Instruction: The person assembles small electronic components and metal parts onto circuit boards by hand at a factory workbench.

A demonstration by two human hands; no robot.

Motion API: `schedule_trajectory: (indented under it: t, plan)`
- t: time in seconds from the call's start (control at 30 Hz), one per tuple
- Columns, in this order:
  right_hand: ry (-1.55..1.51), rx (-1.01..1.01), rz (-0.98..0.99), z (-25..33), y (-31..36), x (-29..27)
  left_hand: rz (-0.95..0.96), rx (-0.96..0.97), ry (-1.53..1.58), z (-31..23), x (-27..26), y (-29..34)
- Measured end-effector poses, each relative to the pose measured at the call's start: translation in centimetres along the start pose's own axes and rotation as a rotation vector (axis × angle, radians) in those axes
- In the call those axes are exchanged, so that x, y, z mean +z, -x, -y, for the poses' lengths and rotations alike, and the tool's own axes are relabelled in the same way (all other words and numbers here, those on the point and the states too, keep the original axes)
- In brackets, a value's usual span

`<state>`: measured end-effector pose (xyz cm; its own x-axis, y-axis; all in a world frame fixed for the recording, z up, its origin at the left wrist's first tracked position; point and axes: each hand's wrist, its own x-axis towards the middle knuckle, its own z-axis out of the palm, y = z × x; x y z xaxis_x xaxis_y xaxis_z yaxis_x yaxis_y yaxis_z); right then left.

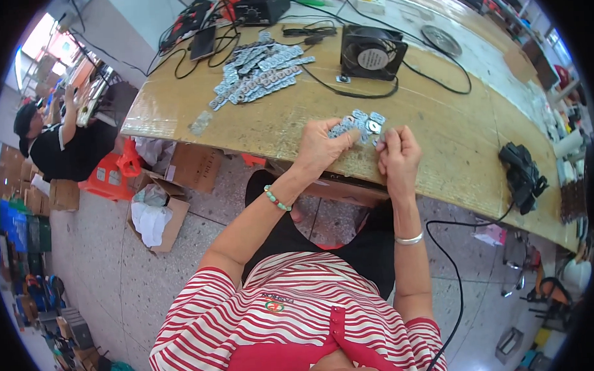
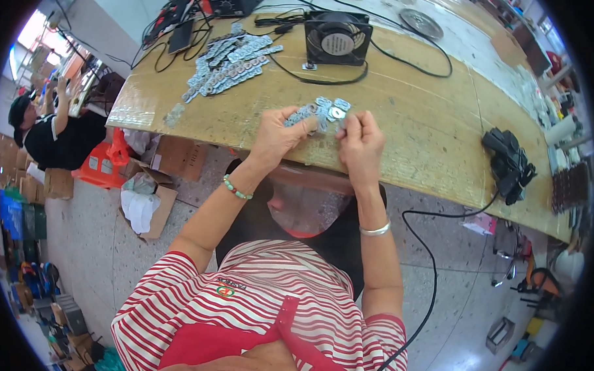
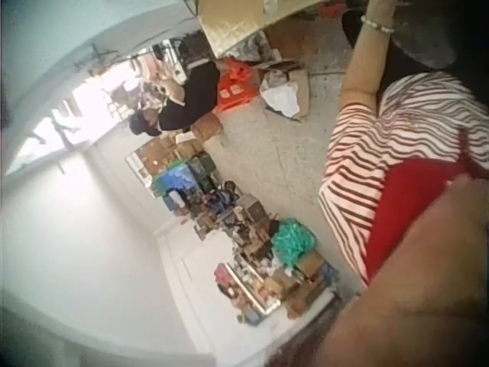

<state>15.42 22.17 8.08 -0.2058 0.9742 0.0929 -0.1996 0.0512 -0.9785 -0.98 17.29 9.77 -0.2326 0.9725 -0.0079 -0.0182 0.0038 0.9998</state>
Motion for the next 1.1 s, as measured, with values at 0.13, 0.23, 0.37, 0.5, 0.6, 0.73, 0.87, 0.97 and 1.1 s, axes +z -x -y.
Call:
schedule_trajectory:
  t: [0.13, 0.23, 0.37, 0.5, 0.6, 0.73, 0.87, 0.97, 1.1]
  plan:
    - [0.219, 0.026, 0.32, 0.4, 0.4, -0.7, -0.126, 0.117, -0.096, 1.4, 0.8, -0.4]
    - [0.271, -0.029, 0.356, 1.4, 0.4, -0.1, -0.107, 0.089, 0.175, 1.8, 0.4, 0.3]
    - [0.208, 0.04, 0.232, 1.7, 0.6, 0.4, 0.067, 0.043, 0.185, 1.1, -0.3, 1.0]
    - [0.15, -0.013, 0.246, 0.4, 0.2, -0.6, 0.229, 0.017, 0.061, 0.6, -0.7, 0.7]
    - [0.217, -0.048, 0.278, 0.4, 0.3, -0.4, 0.255, 0.035, -0.01, 0.8, -0.9, 0.7]
    - [0.183, -0.059, 0.231, 0.4, 0.4, -0.2, 0.26, 0.062, -0.04, 0.5, -0.7, 0.7]
    - [0.22, -0.088, 0.267, 0.6, 0.4, 0.0, 0.274, 0.074, -0.075, 0.5, -0.7, 0.8]
    - [0.195, -0.027, 0.272, 0.6, 0.4, -0.1, 0.293, 0.047, 0.012, 0.5, -0.6, 0.7]
    - [0.175, -0.009, 0.269, 0.4, 0.4, -0.1, 0.311, 0.033, 0.109, 1.0, -0.2, 0.7]
